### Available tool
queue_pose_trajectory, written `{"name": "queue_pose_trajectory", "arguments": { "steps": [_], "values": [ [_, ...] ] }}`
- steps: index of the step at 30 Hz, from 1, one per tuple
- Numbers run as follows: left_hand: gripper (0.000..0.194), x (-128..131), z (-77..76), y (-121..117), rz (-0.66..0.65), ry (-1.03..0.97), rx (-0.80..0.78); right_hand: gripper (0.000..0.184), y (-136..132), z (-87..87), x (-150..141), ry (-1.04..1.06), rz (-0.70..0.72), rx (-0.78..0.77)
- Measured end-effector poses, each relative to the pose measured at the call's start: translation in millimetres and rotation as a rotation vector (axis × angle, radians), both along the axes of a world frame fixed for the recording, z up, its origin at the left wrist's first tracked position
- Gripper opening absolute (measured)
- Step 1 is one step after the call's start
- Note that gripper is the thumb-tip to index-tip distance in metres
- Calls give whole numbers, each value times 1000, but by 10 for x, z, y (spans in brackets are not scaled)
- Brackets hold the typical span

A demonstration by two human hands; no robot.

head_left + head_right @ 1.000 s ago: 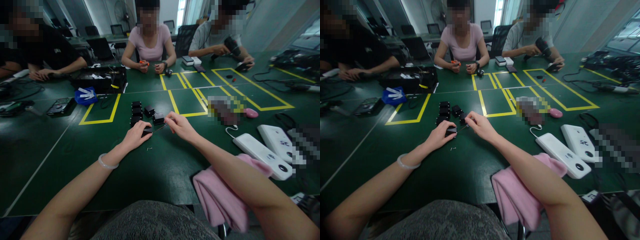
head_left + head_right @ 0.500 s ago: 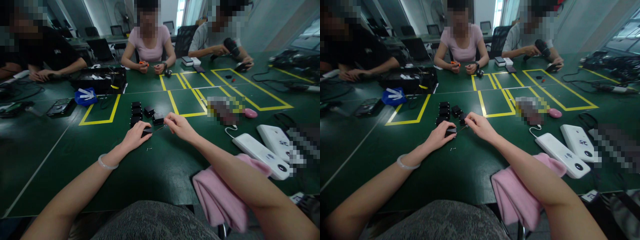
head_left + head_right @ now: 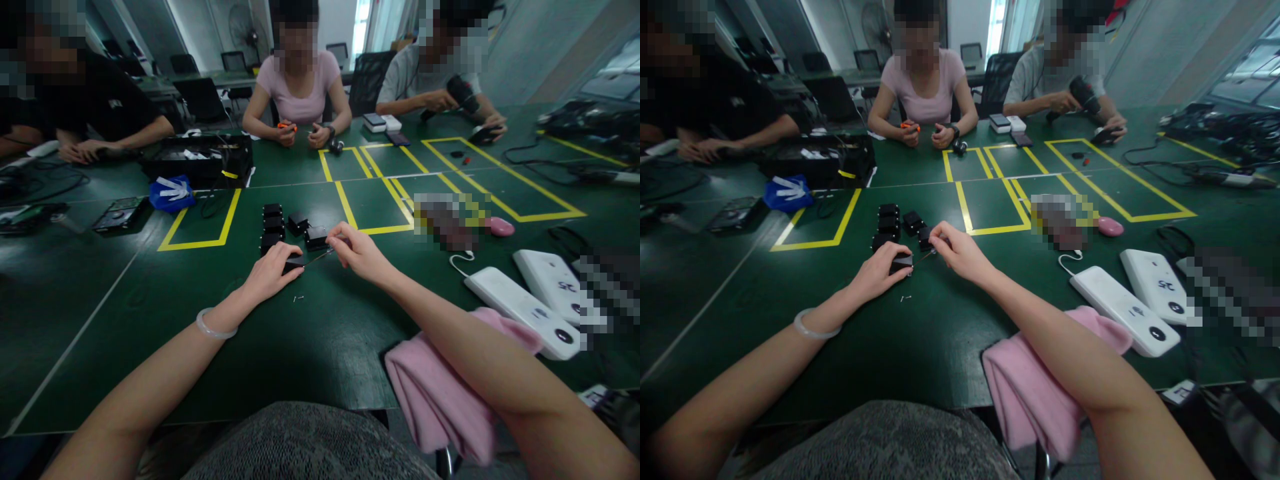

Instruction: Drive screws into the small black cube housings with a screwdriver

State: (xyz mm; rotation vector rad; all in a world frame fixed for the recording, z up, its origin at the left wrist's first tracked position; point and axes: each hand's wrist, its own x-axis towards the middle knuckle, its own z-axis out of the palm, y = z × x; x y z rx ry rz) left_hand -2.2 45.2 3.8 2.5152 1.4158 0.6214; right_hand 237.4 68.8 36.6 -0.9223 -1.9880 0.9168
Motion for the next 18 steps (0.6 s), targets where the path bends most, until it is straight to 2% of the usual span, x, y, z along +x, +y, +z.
{"name": "queue_pose_trajectory", "arguments": {
  "steps": [4, 10, 18],
  "values": [
    [29, 4, -2, 0, 4, 4, -7, 12, -2, -1, 1, 20, 14, 6],
    [28, 32, 7, -8, 22, 6, 0, 20, -10, 26, -5, -9, 16, -9],
    [27, 56, 7, -19, 25, -2, 28, 10, 4, 4, 4, 39, 24, -3]
  ]
}}
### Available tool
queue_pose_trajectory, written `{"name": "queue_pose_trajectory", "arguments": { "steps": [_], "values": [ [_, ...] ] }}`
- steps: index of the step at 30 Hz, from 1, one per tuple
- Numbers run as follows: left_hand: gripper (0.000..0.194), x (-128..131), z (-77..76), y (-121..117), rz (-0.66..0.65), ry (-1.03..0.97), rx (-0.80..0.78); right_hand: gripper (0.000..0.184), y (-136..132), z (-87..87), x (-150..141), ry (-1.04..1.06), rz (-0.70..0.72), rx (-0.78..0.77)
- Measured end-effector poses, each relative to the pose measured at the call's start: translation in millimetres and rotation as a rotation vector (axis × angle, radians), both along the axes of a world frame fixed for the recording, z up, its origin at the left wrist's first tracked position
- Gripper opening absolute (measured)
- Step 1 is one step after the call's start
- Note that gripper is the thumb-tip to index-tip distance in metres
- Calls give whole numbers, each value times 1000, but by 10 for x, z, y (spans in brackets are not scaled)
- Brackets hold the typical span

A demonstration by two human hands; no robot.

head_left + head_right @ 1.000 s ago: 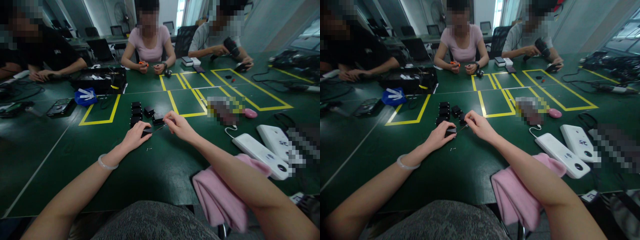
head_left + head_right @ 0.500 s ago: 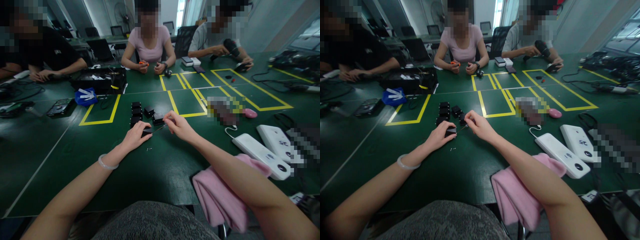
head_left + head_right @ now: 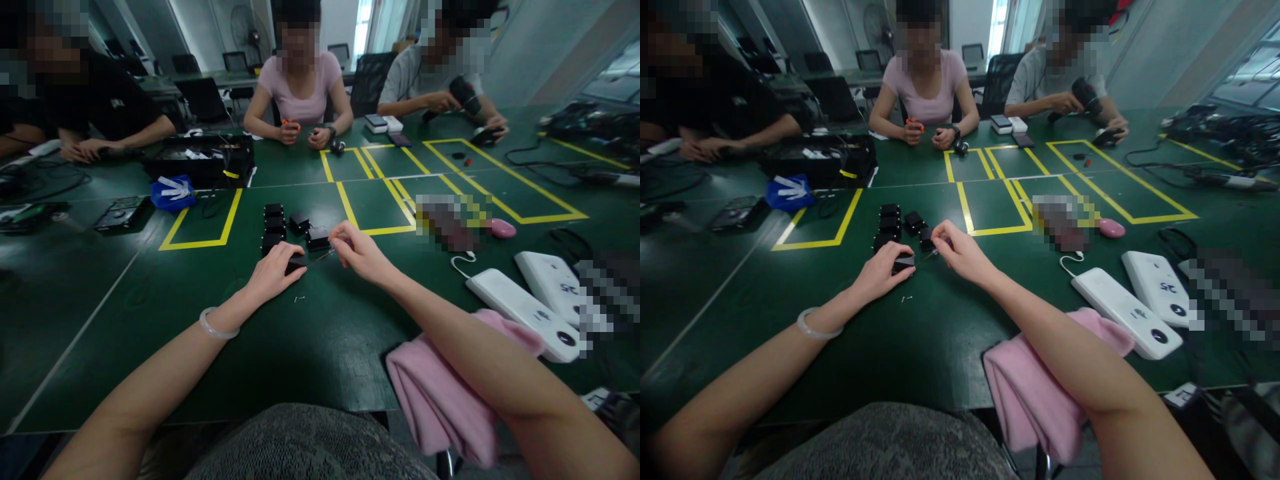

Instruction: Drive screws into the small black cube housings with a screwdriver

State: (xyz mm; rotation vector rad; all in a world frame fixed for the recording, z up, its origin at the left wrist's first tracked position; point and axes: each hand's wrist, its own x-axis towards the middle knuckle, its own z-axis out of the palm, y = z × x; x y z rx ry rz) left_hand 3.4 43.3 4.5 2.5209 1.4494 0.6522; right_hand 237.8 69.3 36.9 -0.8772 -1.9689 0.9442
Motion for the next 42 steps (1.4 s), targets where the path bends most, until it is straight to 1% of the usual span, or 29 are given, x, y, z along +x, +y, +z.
{"name": "queue_pose_trajectory", "arguments": {
  "steps": [5, 12, 15, 19, 26, 29, 34, 39, 42],
  "values": [
    [27, -1, -3, -1, 10, 5, -11, 20, 7, 1, 7, -44, -43, -36],
    [28, -18, 0, -11, -8, -8, -21, 11, 32, -43, 16, 15, -46, -35],
    [28, -26, 2, -8, -12, -2, -24, 14, 34, -28, 18, 9, -45, -42],
    [31, -28, 6, -6, -6, 9, -41, 22, 29, -13, 19, -55, -54, -53],
    [30, -25, 1, -6, -10, 0, -22, 10, 28, -33, 10, 20, -21, -27],
    [30, -24, -2, -4, -5, 8, -28, 11, 28, -18, 13, 6, -24, -19],
    [29, -31, -4, -4, -16, -2, -19, 21, 18, 3, 15, -72, -58, -32],
    [30, -42, 0, -3, -16, 3, -34, 14, 13, -12, 5, -14, -35, -29],
    [30, -44, 1, -2, -15, 6, -32, 13, 11, -7, 1, -15, -21, -17]
  ]
}}
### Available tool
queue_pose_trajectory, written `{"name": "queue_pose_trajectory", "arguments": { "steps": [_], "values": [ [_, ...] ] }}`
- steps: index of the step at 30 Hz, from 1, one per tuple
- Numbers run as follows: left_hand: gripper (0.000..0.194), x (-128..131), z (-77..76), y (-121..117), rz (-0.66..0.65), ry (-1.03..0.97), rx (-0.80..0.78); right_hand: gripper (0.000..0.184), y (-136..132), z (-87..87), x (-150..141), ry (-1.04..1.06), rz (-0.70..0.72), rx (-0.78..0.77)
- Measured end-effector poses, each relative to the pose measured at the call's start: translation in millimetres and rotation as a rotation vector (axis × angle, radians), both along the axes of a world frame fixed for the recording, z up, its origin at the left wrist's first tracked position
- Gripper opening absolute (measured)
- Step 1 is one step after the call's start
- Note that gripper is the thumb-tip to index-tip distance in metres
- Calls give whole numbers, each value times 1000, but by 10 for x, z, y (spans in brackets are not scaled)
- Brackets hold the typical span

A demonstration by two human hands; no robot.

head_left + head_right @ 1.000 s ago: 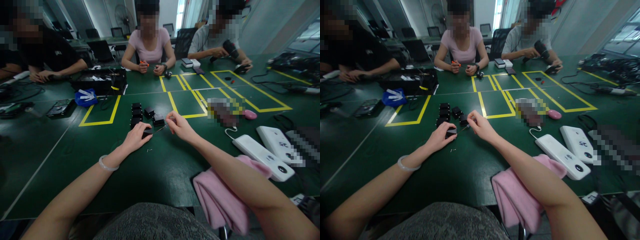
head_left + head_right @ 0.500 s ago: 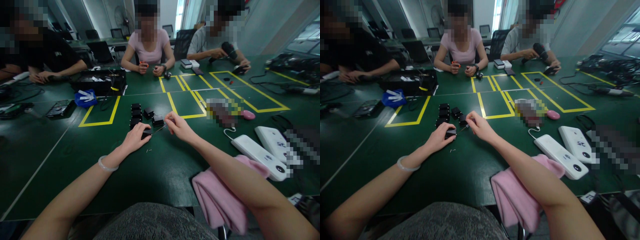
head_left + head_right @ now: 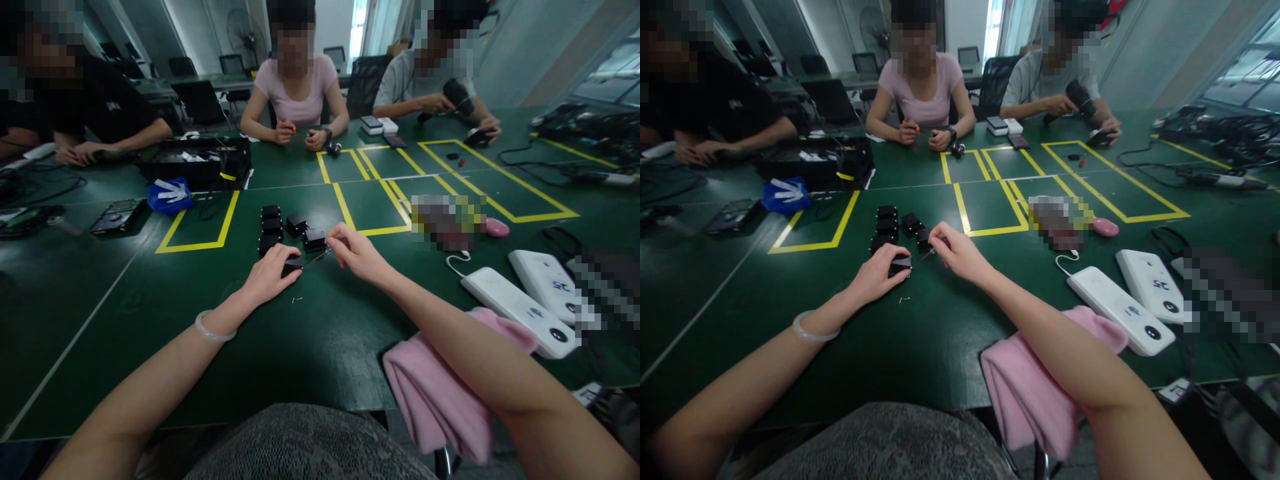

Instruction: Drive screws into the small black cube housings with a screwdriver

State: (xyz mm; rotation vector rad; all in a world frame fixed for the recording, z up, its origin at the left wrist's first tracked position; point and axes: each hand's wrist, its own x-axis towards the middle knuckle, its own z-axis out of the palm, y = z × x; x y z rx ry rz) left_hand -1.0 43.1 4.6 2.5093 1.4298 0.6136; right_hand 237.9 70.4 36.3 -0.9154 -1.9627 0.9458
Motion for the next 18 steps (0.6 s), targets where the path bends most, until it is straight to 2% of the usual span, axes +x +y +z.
{"name": "queue_pose_trajectory", "arguments": {
  "steps": [6, 13, 18],
  "values": [
    [30, 0, -6, 2, -9, 1, 10, 22, -10, 17, 2, -61, -14, 3],
    [29, 13, 5, -2, -4, 0, 7, 12, -11, 4, -5, -9, 1, 26],
    [28, 34, 52, -32, -8, 9, -2, 18, -16, 59, 8, -54, -37, -21]
  ]
}}
